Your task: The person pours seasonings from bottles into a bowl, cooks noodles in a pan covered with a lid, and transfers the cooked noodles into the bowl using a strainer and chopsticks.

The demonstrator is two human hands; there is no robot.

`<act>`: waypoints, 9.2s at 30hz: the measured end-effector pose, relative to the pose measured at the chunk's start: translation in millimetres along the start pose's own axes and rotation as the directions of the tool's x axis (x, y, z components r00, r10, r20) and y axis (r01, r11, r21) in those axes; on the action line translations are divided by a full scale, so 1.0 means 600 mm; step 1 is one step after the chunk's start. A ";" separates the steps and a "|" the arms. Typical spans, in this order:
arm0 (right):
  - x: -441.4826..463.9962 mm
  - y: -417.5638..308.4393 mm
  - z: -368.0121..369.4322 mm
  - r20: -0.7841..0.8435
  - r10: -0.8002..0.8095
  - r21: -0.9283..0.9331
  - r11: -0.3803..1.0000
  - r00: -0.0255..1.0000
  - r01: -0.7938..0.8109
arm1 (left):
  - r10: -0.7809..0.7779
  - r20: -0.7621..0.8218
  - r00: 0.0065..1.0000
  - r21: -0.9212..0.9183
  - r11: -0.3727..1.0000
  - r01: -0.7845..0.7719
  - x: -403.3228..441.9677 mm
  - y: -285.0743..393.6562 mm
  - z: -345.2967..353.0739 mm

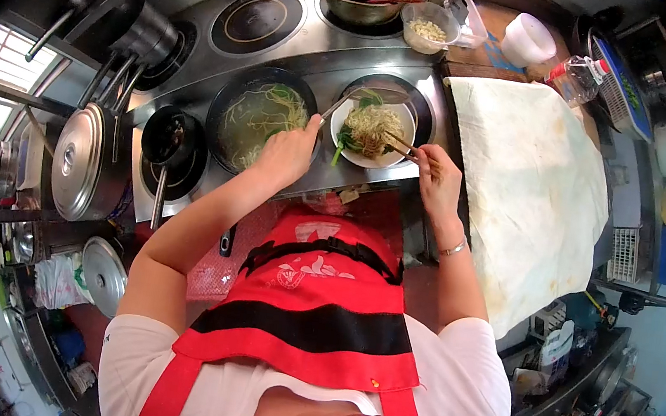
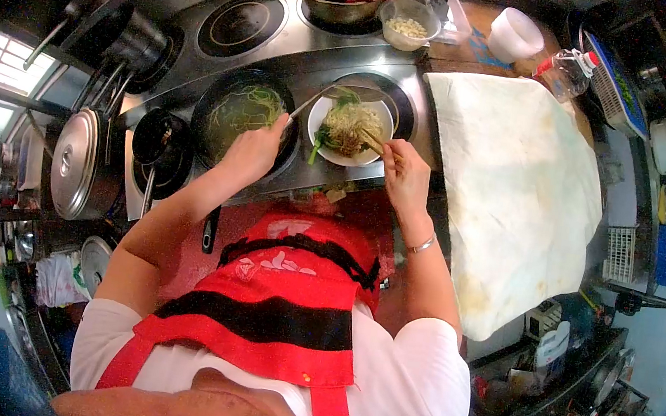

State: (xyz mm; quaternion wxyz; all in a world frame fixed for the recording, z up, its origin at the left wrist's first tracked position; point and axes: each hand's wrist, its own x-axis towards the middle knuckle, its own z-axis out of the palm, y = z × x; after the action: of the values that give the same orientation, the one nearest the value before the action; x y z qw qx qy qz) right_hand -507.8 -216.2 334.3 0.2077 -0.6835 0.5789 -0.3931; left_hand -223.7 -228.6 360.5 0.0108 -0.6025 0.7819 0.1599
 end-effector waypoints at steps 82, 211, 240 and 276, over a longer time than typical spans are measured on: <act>0.075 -0.055 0.035 0.211 -0.087 -0.116 0.987 0.974 0.113 | -0.542 -0.147 0.827 -0.583 0.723 0.370 -0.237 -0.269 0.140; 0.060 -0.014 -0.008 -0.046 0.146 0.220 0.966 0.988 -0.132 | -0.127 0.218 0.968 -0.888 0.385 0.251 -0.107 -0.044 0.008; 0.076 -0.004 -0.084 -0.059 0.480 0.780 0.569 0.875 -0.259 | 0.369 -0.301 0.879 0.426 0.877 -0.222 -0.053 0.019 -0.044; 0.087 0.022 -0.011 -0.078 0.263 0.488 0.851 0.962 -0.194 | -0.468 -0.121 0.875 -0.762 0.609 0.221 -0.179 -0.269 -0.059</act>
State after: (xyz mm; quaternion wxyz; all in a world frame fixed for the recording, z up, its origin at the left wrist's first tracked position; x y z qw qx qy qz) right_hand -520.1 -268.4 344.1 0.3725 -0.5080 0.5552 -0.5431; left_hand -35.5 -173.0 378.1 -0.3202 -0.7140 0.5114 0.3553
